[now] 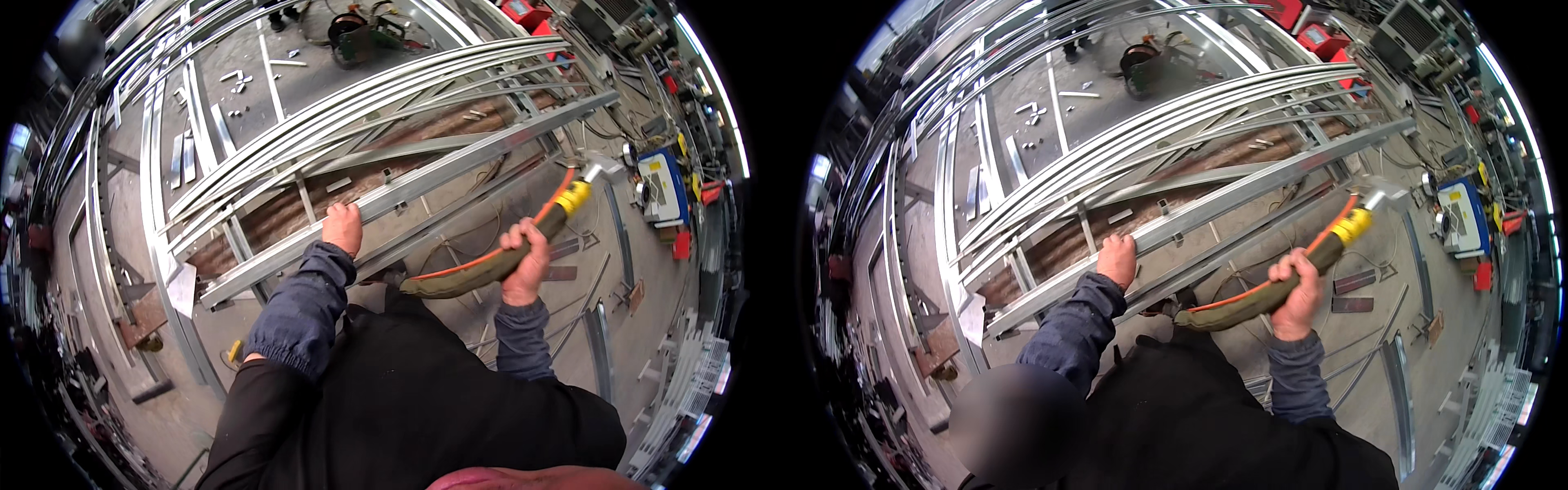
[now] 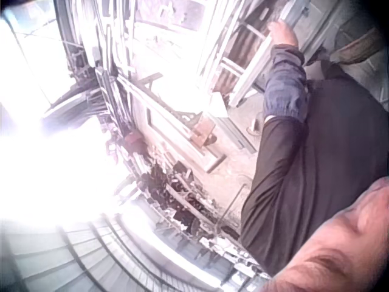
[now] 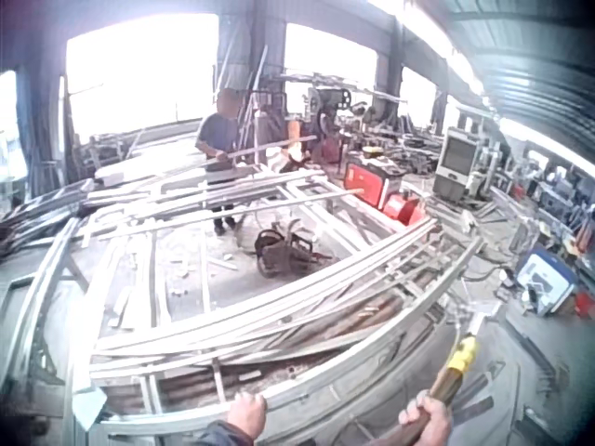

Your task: The person welds metal bars onto a curved metal frame using a handheld welding tool. They repeatedly pick up metal bars, position them on the frame, and weld them in place. The person also adjusts the bars and the welding tool during the process.

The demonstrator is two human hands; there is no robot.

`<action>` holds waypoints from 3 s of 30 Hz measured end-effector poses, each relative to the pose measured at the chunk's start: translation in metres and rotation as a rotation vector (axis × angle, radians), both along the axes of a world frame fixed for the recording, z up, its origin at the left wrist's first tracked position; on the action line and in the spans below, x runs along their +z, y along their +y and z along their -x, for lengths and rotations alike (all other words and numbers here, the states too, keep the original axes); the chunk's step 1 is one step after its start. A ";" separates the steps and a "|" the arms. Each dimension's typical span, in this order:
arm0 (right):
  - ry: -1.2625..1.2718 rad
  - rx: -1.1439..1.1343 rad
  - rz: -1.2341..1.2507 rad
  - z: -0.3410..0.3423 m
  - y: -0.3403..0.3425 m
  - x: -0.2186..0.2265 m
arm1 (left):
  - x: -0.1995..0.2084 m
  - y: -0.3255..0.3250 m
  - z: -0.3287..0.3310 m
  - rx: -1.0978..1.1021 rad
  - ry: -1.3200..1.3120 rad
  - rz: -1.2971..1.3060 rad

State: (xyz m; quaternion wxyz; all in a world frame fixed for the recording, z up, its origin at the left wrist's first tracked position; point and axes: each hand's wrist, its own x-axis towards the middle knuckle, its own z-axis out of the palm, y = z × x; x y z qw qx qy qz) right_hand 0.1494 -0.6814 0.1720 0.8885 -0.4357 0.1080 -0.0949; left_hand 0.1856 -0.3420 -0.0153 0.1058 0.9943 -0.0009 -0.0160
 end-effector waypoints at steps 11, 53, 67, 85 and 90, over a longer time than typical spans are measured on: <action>-0.368 0.469 0.348 -0.059 -0.054 0.146 | -0.012 -0.005 0.004 0.064 -0.127 -0.128; -0.792 0.767 1.627 -0.298 0.129 -0.111 | 0.022 -0.018 -0.002 0.174 0.007 -0.160; -1.005 1.307 1.599 -0.170 0.184 -0.166 | 0.017 -0.010 0.000 0.171 0.038 -0.095; -1.002 1.343 1.648 -0.171 0.185 -0.159 | 0.030 0.125 0.083 0.310 0.080 0.066; -0.983 1.378 1.629 -0.175 0.187 -0.156 | 0.025 0.129 0.084 0.302 0.066 0.103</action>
